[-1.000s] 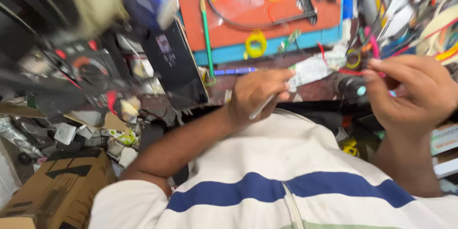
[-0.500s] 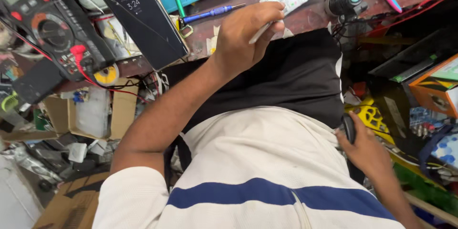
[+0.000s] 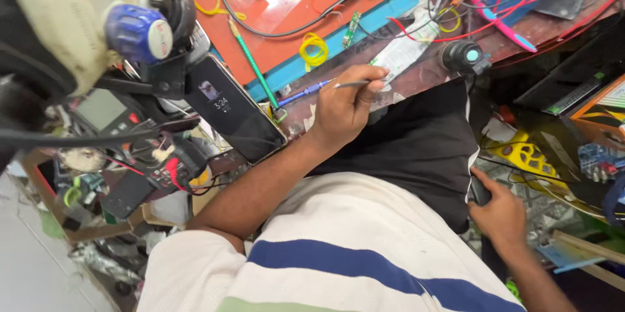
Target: The person sits at a cluttered electronics repair workbench and solders a small green circuit board, holding the board with one hand while applying a soldering iron to its contacts. They use a flat metal file or blade in the other hand to steady or scrape the board and reposition it as they work on different points.
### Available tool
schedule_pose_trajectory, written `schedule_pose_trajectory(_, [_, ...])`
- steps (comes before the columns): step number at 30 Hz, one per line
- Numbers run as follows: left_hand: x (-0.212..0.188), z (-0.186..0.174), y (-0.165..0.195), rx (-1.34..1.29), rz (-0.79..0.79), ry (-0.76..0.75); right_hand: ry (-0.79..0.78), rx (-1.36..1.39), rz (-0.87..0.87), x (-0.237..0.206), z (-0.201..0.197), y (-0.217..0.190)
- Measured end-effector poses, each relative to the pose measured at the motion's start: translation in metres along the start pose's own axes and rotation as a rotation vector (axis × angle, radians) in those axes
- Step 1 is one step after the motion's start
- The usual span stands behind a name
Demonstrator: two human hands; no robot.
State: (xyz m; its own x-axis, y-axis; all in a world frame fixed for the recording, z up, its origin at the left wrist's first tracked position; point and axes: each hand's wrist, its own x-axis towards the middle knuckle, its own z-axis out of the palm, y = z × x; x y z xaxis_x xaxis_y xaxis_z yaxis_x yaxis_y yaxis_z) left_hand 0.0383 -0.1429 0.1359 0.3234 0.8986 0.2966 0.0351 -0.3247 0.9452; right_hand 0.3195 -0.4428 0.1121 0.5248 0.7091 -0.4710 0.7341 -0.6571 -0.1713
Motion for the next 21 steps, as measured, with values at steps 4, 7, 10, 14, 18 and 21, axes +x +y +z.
schedule_pose_trajectory(4, [-0.001, 0.003, -0.003, -0.057, -0.029, 0.018, -0.02, -0.012, 0.121, -0.005, 0.009, 0.008])
schedule_pose_trajectory(7, [0.004, 0.005, -0.001, -0.097, -0.072, 0.023, -0.041, -0.053, 0.07, 0.009, 0.0, 0.009])
schedule_pose_trajectory(10, [0.016, 0.004, 0.002, -0.004, -0.004, -0.056, -0.407, -0.031, 0.256, 0.05, -0.016, -0.004])
schedule_pose_trajectory(14, [0.024, 0.006, 0.006, 0.045, -0.02, -0.16, -0.381, -0.12, 0.188, 0.094, -0.027, -0.03])
schedule_pose_trajectory(18, [0.016, 0.012, 0.003, 0.029, -0.113, -0.193, -0.174, -0.094, -0.048, 0.096, -0.035, -0.041])
schedule_pose_trajectory(21, [0.008, 0.015, -0.005, -0.002, -0.081, -0.19, -0.102, -0.139, -0.043, 0.078, -0.037, -0.04])
